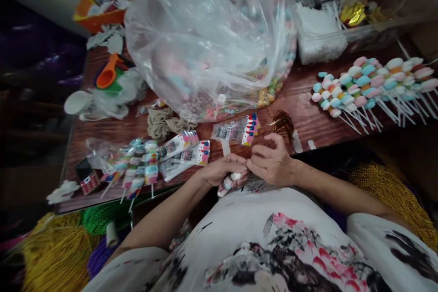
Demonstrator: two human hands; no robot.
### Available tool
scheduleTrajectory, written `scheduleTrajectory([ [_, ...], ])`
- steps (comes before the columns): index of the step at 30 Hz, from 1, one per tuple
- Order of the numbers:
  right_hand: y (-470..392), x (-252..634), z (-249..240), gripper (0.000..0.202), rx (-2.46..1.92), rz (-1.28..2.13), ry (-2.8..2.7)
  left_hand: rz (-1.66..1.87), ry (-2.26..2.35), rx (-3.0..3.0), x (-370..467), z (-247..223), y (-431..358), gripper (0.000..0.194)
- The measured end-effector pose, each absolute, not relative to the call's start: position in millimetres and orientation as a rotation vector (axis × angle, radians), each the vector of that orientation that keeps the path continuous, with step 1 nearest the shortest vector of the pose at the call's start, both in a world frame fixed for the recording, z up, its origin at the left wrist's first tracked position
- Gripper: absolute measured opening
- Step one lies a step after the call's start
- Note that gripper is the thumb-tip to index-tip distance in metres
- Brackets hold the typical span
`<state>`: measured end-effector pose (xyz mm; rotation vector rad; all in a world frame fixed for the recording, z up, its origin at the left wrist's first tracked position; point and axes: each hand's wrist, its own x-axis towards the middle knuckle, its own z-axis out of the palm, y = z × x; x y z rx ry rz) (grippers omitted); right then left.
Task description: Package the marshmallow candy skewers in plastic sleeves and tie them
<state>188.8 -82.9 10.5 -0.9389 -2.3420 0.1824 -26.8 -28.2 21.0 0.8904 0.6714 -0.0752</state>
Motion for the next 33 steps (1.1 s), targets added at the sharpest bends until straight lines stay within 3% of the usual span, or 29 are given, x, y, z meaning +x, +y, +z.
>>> scheduleTrajectory([
  [4, -87.0, 182.3, -2.1, 0.02, -1.069, 0.32, -2.321, -0.078, 0.815, 1.602, -28.2, 33.0, -39.8, 0.03],
  [8, -92.5, 176.1, 0.5, 0.025, -1.316, 0.814, -2.093, 0.12, 0.948, 2.483, -21.9, 42.9, -57.3, 0.026],
  [11, -96.6, 178.5, 1.8, 0.026, -1.306, 1.093, -1.8, 0.293, 0.9, 2.652, -18.0, 34.6, -63.1, 0.024],
  [13, -94.3, 190.0, 0.9, 0.02, -1.296, 1.049, -1.614, 0.439, 0.924, 2.542, -15.3, 25.2, -60.5, 0.024],
  [17, -64.3, 233.7, 1.9, 0.015, -1.439, 0.637, -1.476, 0.691, 1.057, 1.89, -7.8, 13.3, -47.0, 0.025],
  [22, -6.7, 251.4, 6.1, 0.017, -1.762, 0.142, -2.086, 0.784, 1.124, 0.975, 4.5, 14.1, -34.4, 0.032],
  [33, 15.1, 228.4, -3.2, 0.018, -1.913, 0.074, -2.335, 0.81, 1.101, 0.725, -7.4, 15.0, -38.6, 0.038],
])
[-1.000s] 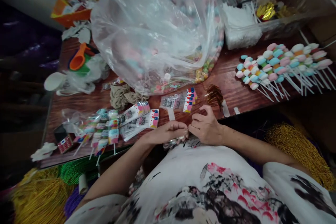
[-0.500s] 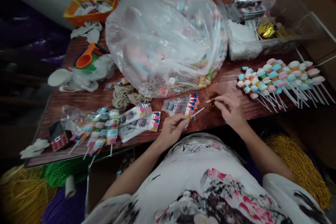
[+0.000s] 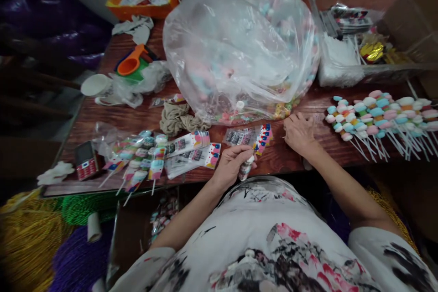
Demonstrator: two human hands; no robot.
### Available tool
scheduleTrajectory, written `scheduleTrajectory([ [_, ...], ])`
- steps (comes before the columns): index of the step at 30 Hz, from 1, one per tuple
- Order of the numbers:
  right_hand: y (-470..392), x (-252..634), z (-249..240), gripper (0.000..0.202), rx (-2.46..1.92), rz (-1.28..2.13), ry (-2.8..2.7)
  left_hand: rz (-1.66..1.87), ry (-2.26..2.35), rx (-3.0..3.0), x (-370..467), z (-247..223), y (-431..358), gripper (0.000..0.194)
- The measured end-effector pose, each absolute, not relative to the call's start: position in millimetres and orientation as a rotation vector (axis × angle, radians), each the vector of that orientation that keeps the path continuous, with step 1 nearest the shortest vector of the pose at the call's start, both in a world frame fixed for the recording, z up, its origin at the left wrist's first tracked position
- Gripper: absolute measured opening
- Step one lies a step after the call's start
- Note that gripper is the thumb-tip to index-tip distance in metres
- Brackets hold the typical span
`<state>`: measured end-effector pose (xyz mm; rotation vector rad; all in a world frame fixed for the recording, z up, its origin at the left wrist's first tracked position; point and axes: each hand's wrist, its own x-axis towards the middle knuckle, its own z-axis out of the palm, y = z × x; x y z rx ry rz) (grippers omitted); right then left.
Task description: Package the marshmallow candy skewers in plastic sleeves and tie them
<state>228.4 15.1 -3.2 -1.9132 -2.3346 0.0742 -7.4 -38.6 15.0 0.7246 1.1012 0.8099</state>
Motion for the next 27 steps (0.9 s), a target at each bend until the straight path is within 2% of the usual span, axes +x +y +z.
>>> scheduleTrajectory([
  [6, -17.9, 237.5, 28.8, 0.011, -1.477, 0.239, -1.791, 0.798, 1.07, 0.697, 9.2, 13.1, -31.6, 0.031],
  [9, -44.6, 212.8, 36.5, 0.009, -1.376, 0.3, -1.794, 0.861, 1.028, 0.723, 23.9, 14.4, -27.9, 0.029],
  [14, -58.9, 174.4, 19.5, 0.024, -1.323, 0.369, -1.781, 0.952, 0.885, 0.817, 32.8, 15.7, -30.5, 0.025],
  [21, -50.9, 177.4, 15.0, 0.036, -1.204, 0.616, -1.813, 0.984, 0.879, 0.758, 21.5, 11.7, -38.2, 0.025],
  [27, -65.4, 180.8, 2.3, 0.049, -1.361, 0.438, -1.645, 0.901, 0.917, 0.601, 26.6, 13.1, -36.3, 0.025],
])
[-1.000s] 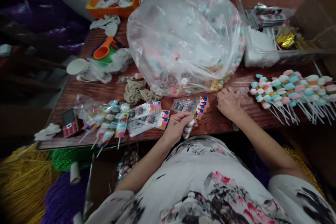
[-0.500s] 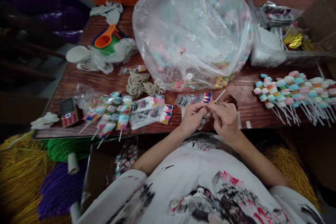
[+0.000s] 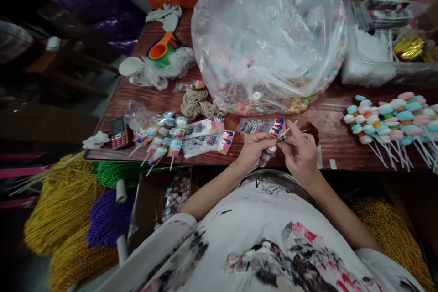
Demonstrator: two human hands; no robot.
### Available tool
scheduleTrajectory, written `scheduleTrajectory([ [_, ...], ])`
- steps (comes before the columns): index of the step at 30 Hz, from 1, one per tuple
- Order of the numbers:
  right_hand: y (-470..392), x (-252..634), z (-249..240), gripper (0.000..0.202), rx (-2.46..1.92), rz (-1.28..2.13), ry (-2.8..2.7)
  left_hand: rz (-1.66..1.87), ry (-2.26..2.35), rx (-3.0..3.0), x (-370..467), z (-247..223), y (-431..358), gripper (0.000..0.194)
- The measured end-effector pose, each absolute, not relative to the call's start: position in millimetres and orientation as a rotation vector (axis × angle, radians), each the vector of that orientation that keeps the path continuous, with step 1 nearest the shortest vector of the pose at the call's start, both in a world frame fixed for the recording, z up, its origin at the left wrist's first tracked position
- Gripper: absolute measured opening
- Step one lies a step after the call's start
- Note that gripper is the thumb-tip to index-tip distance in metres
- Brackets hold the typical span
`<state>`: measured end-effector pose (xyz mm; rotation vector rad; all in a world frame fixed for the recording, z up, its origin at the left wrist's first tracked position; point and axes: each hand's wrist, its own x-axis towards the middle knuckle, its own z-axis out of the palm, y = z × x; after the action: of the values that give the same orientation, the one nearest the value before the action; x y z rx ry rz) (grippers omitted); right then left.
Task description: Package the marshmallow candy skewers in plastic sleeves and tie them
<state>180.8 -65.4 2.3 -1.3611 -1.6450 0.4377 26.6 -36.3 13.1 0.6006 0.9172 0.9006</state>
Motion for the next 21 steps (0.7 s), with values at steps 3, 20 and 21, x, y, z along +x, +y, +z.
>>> scheduleTrajectory([
  [3, -76.2, 180.5, -4.4, 0.032, -1.404, 0.572, -1.396, 0.884, 0.938, 0.641, 30.5, 14.3, -35.8, 0.028],
  [20, -66.9, 222.4, 63.8, 0.016, -0.406, -0.002, -2.468, -0.094, 0.442, 0.698, 9.4, 33.3, -20.0, 0.029],
  [21, -70.6, 223.5, 66.5, 0.015, -0.358, -0.08, -2.503, -0.145, 0.41, 0.724, 9.0, 33.7, -19.0, 0.028],
])
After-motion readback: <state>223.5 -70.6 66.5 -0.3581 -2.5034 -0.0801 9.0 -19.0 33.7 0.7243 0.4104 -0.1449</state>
